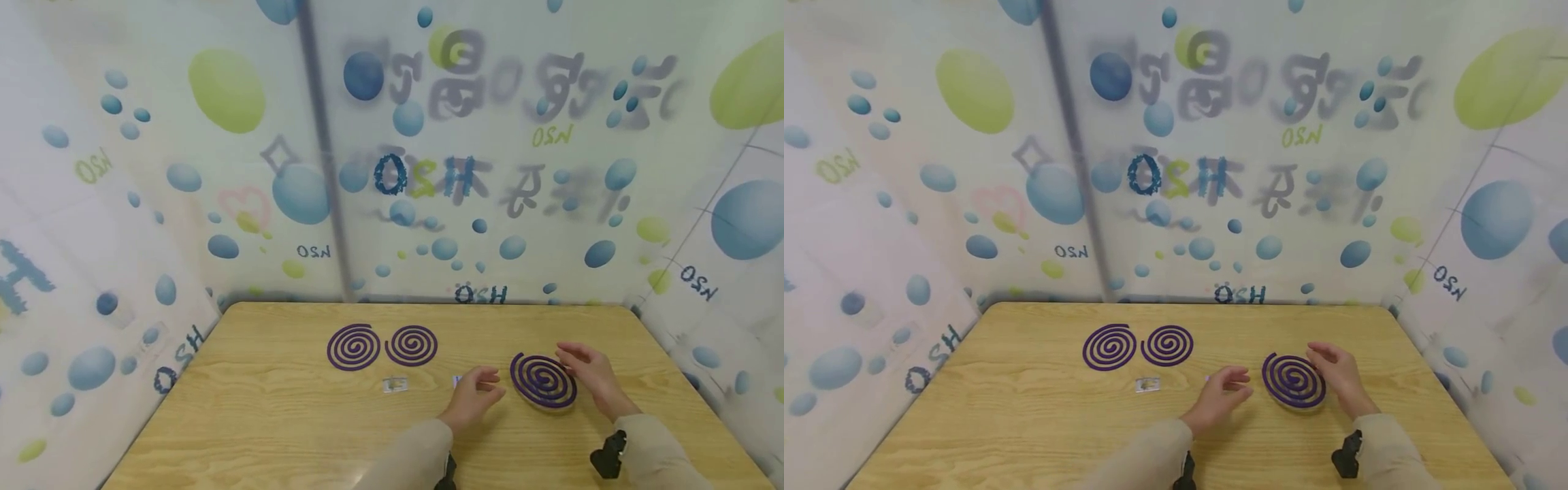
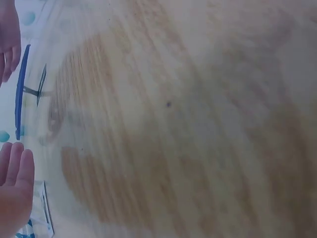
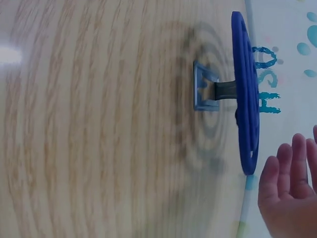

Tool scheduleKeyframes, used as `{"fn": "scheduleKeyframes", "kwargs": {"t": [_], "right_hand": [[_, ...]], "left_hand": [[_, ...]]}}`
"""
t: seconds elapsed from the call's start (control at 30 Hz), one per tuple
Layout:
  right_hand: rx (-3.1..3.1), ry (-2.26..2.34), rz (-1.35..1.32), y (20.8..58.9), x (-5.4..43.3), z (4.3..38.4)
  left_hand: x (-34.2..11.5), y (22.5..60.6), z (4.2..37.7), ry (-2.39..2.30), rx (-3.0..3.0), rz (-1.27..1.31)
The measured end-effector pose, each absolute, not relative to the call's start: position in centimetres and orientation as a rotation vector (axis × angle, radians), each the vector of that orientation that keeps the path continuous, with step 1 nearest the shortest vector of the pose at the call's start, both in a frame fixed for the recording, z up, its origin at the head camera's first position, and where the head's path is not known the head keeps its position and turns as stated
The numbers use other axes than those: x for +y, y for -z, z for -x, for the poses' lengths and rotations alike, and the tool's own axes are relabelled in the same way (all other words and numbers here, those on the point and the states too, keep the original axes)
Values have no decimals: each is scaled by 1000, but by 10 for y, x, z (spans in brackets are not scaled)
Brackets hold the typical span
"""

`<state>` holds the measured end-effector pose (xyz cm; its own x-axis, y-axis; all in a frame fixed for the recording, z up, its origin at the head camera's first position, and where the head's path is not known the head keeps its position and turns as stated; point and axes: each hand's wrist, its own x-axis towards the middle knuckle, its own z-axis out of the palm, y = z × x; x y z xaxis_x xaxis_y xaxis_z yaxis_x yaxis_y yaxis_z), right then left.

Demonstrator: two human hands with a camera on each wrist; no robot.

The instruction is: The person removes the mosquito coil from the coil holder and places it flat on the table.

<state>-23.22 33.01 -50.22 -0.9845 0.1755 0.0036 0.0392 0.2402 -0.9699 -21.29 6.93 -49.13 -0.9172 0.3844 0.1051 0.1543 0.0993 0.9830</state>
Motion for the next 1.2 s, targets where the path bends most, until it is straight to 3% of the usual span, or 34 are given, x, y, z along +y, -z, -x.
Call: {"fn": "scheduleKeyframes", "kwargs": {"t": [0.27, 0.8, 1.2], "right_hand": [[-2490, -1626, 293, 473, 313, 213], [-2687, -1585, 340, 489, 313, 210], [-2629, -1627, 315, 491, 307, 212]], "left_hand": [[77, 480, 225, -1799, 2210, -540], [95, 475, 229, -1588, 2267, -419], [107, 482, 226, -1727, 2184, -285]]}}
